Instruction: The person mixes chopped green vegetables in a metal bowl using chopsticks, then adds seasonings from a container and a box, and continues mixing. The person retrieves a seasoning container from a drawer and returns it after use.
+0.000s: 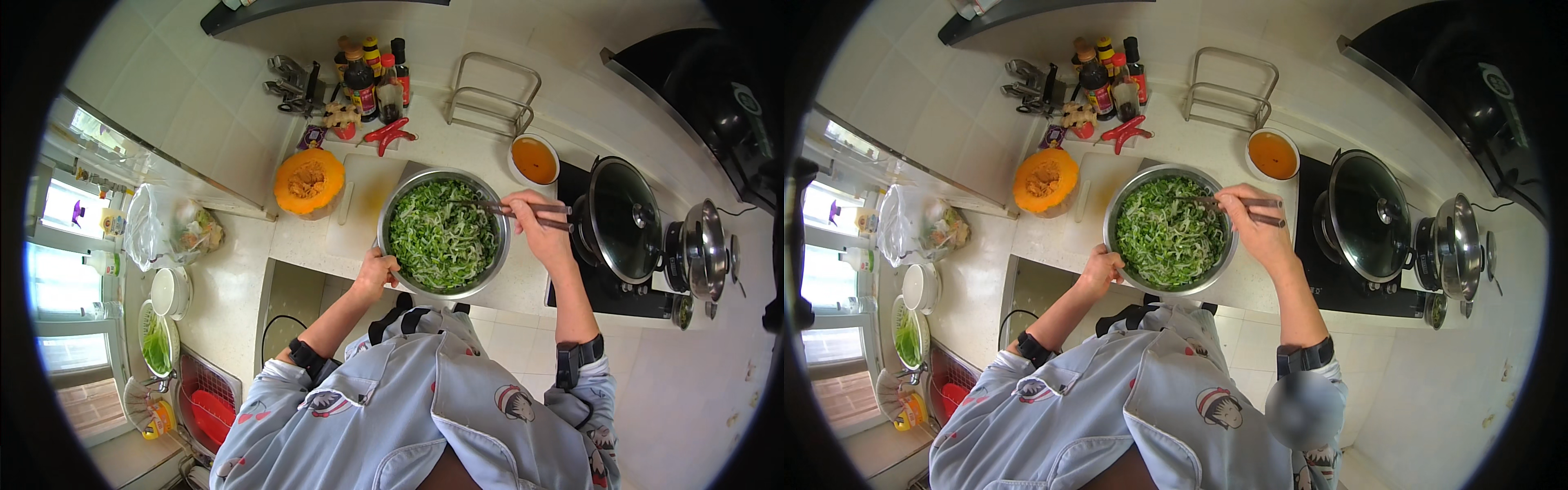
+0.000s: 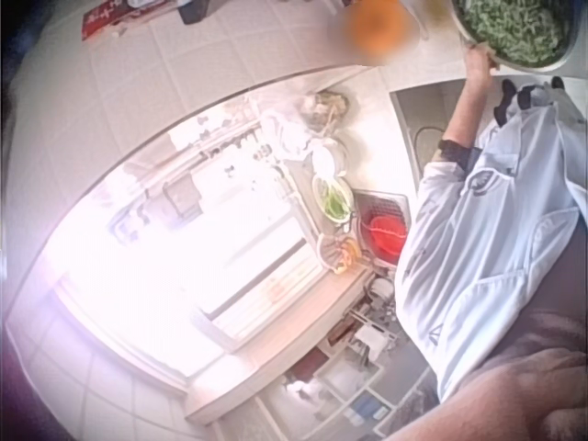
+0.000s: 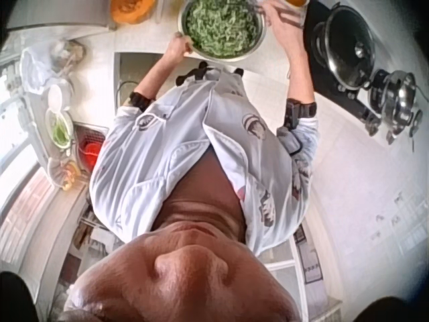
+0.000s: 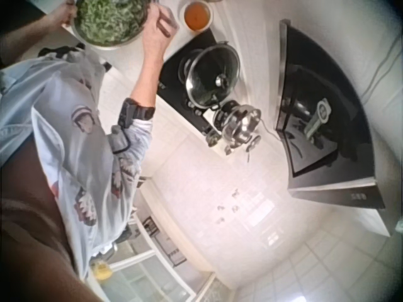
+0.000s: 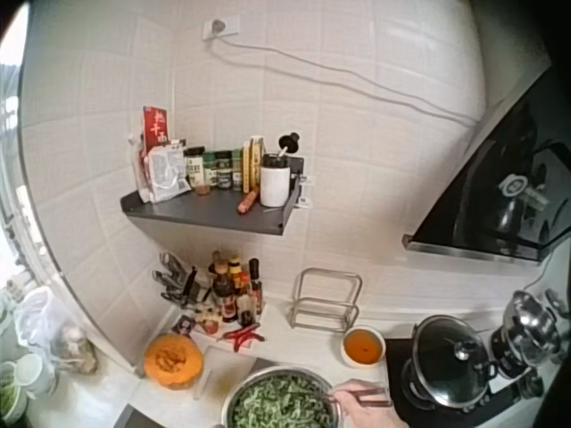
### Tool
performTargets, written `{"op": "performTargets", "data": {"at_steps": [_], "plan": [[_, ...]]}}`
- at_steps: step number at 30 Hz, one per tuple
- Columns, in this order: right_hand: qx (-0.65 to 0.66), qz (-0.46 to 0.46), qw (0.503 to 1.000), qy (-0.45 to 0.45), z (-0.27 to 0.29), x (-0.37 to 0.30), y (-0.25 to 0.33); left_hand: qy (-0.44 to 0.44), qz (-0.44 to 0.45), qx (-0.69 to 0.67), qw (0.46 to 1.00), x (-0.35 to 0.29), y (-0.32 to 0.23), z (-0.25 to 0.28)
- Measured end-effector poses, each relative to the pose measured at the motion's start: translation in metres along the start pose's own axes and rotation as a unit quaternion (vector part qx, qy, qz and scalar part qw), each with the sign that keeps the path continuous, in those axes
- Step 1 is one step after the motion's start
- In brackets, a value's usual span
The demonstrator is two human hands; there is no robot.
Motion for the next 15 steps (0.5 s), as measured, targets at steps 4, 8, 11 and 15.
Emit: {"op": "performTargets", "data": {"at_steps": [4,8,11,15], "plan": [[-0.045,-0.019,0.999,-0.005,0.003,0.020,0.005,0.021,0.014,-0.002,1.000,0.001,0.003,0.002],[-0.091,-0.088,0.991,-0.045,0.012,0.011,-0.006,-0.025,0.024,-0.025,0.999,-0.003,0.012,0.002],[-0.014,-0.150,0.987,-0.058,0.020,-0.009,-0.031,-0.030,0.009,-0.081,0.996,0.001,0.015,0.001],[0.169,-0.178,0.965,-0.094,-0.005,-0.026,-0.073,-0.069,0.001,-0.072,0.995,0.004,0.013,0.000]]}}
Point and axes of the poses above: each hand's wrist, its own x-axis towards the middle knuckle, its own z-axis out of the back of the hand, y = z × x, the point moved 2 cm from there along x, towards the middle knuckle, and after that the axes turned 10 degrees about -z, right-handed, at the moved point
